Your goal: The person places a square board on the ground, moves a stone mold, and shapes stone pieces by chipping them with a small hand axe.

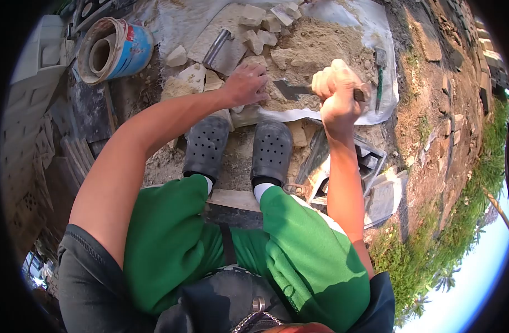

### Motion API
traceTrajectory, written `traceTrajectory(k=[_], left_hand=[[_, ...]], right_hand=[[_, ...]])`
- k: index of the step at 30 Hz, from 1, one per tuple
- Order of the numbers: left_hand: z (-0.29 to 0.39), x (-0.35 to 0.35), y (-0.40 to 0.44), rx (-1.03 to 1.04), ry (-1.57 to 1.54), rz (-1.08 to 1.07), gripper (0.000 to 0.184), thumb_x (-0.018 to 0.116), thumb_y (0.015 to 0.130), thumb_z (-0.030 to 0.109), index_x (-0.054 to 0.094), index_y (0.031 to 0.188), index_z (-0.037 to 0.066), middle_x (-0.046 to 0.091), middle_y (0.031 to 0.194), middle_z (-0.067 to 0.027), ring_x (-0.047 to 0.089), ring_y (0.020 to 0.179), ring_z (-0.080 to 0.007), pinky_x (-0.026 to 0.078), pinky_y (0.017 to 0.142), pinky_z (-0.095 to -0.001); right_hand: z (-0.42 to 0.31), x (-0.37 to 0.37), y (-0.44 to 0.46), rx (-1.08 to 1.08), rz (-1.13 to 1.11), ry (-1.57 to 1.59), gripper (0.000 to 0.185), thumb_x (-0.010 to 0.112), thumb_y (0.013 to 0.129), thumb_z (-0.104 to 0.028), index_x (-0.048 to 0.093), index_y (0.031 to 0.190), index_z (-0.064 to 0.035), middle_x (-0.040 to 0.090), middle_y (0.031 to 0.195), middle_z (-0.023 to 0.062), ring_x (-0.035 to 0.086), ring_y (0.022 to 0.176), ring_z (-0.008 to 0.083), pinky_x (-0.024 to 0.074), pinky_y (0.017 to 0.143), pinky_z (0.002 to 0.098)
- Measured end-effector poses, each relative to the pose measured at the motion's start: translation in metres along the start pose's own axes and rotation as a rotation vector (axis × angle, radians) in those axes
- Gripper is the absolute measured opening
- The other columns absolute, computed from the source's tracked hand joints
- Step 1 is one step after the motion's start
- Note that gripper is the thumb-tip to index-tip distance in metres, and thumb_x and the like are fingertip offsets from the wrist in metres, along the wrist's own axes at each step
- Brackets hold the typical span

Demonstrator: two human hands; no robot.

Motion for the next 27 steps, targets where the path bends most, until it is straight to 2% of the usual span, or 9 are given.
traceTrajectory(k=[2, 7, 9, 12, 15, 18, 21, 23, 27], left_hand=[[0.001, -0.001, -0.001, 0.012, 0.003, -0.003, 0.033, 0.077, 0.069, 0.035, 0.054, 0.07, 0.01, 0.056, 0.098, -0.0068, 0.054, 0.099, -0.0264, 0.041, 0.085, -0.0394], [0.001, -0.005, -0.004, 0.057, -0.015, 0.063, 0.035, 0.079, 0.067, 0.033, 0.053, 0.068, 0.01, 0.056, 0.099, -0.0064, 0.054, 0.1, -0.0262, 0.041, 0.086, -0.0386], [0.001, -0.003, -0.004, 0.042, -0.041, 0.028, 0.035, 0.08, 0.066, 0.031, 0.052, 0.066, 0.01, 0.057, 0.101, -0.006, 0.054, 0.101, -0.0258, 0.041, 0.086, -0.0386], [0.0, -0.003, -0.004, 0.064, -0.05, 0.024, 0.036, 0.08, 0.066, 0.031, 0.051, 0.066, 0.01, 0.057, 0.101, -0.0057, 0.054, 0.101, -0.0253, 0.041, 0.086, -0.0384], [0.001, -0.002, -0.004, 0.055, -0.021, 0.0, 0.036, 0.08, 0.066, 0.03, 0.051, 0.065, 0.009, 0.057, 0.101, -0.0052, 0.054, 0.101, -0.0247, 0.041, 0.086, -0.0384], [0.001, -0.001, -0.003, 0.035, -0.021, -0.031, 0.036, 0.08, 0.066, 0.03, 0.051, 0.065, 0.009, 0.057, 0.102, -0.0053, 0.054, 0.101, -0.0249, 0.042, 0.086, -0.0387], [0.001, -0.002, -0.005, 0.053, -0.036, 0.001, 0.036, 0.08, 0.067, 0.03, 0.051, 0.065, 0.009, 0.057, 0.103, -0.0057, 0.054, 0.102, -0.0252, 0.042, 0.087, -0.0387], [-0.001, -0.004, -0.005, 0.058, -0.034, 0.003, 0.036, 0.079, 0.067, 0.03, 0.051, 0.065, 0.009, 0.057, 0.103, -0.0059, 0.054, 0.102, -0.0253, 0.042, 0.087, -0.0387], [0.0, -0.002, -0.004, 0.063, -0.05, -0.014, 0.035, 0.079, 0.068, 0.03, 0.051, 0.065, 0.009, 0.057, 0.103, -0.0063, 0.053, 0.103, -0.0252, 0.041, 0.088, -0.0389]], right_hand=[[0.039, 0.004, -0.005, -0.031, -0.135, -0.276, 0.039, 0.046, 0.095, -0.016, 0.038, 0.06, -0.0026, 0.036, 0.052, 0.0009, 0.032, 0.048, 0.009, 0.0271, 0.046, 0.0292], [0.0, 0.009, 0.005, 0.031, -0.145, -0.132, 0.036, 0.045, 0.097, -0.015, 0.04, 0.063, -0.0019, 0.037, 0.055, -0.0012, 0.033, 0.051, 0.008, 0.026, 0.048, 0.0274], [-0.032, 0.009, 0.004, -0.007, -0.091, 0.074, 0.038, 0.047, 0.097, -0.014, 0.039, 0.062, -0.0021, 0.034, 0.056, -0.0024, 0.031, 0.052, 0.0065, 0.0223, 0.048, 0.026], [-0.046, 0.007, -0.003, -0.069, -0.112, 0.098, 0.039, 0.047, 0.098, -0.015, 0.038, 0.062, -0.0032, 0.032, 0.057, -0.0034, 0.03, 0.051, 0.0055, 0.0197, 0.047, 0.0262], [0.024, -0.002, -0.014, -0.058, -0.101, -0.058, 0.04, 0.046, 0.097, -0.017, 0.038, 0.061, -0.0022, 0.034, 0.054, -0.001, 0.031, 0.049, 0.0068, 0.0225, 0.046, 0.0272], [0.033, -0.004, -0.007, 0.0, -0.085, -0.197, 0.04, 0.046, 0.097, -0.017, 0.037, 0.061, -0.0015, 0.035, 0.053, 0.0003, 0.033, 0.05, 0.0074, 0.0243, 0.046, 0.0279], [0.007, -0.009, 0.003, -0.027, -0.054, -0.161, 0.041, 0.046, 0.097, -0.017, 0.038, 0.06, -0.0019, 0.034, 0.052, -0.0007, 0.033, 0.05, 0.0074, 0.0241, 0.046, 0.0278], [-0.028, -0.006, 0.005, -0.097, -0.037, 0.016, 0.039, 0.048, 0.096, -0.015, 0.038, 0.06, -0.0025, 0.032, 0.054, -0.0026, 0.03, 0.048, 0.0071, 0.0213, 0.046, 0.0264], [-0.048, -0.003, 0.0, -0.118, -0.108, 0.006, 0.039, 0.049, 0.096, -0.015, 0.039, 0.061, -0.0022, 0.032, 0.054, -0.0027, 0.03, 0.049, 0.0069, 0.021, 0.046, 0.0263]])
Point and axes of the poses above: each hand's wrist, its own y-axis towards the middle knuckle, its own x-axis out of the palm, z = x × y, the point moved 8 cm from there along y, towards the middle knuckle
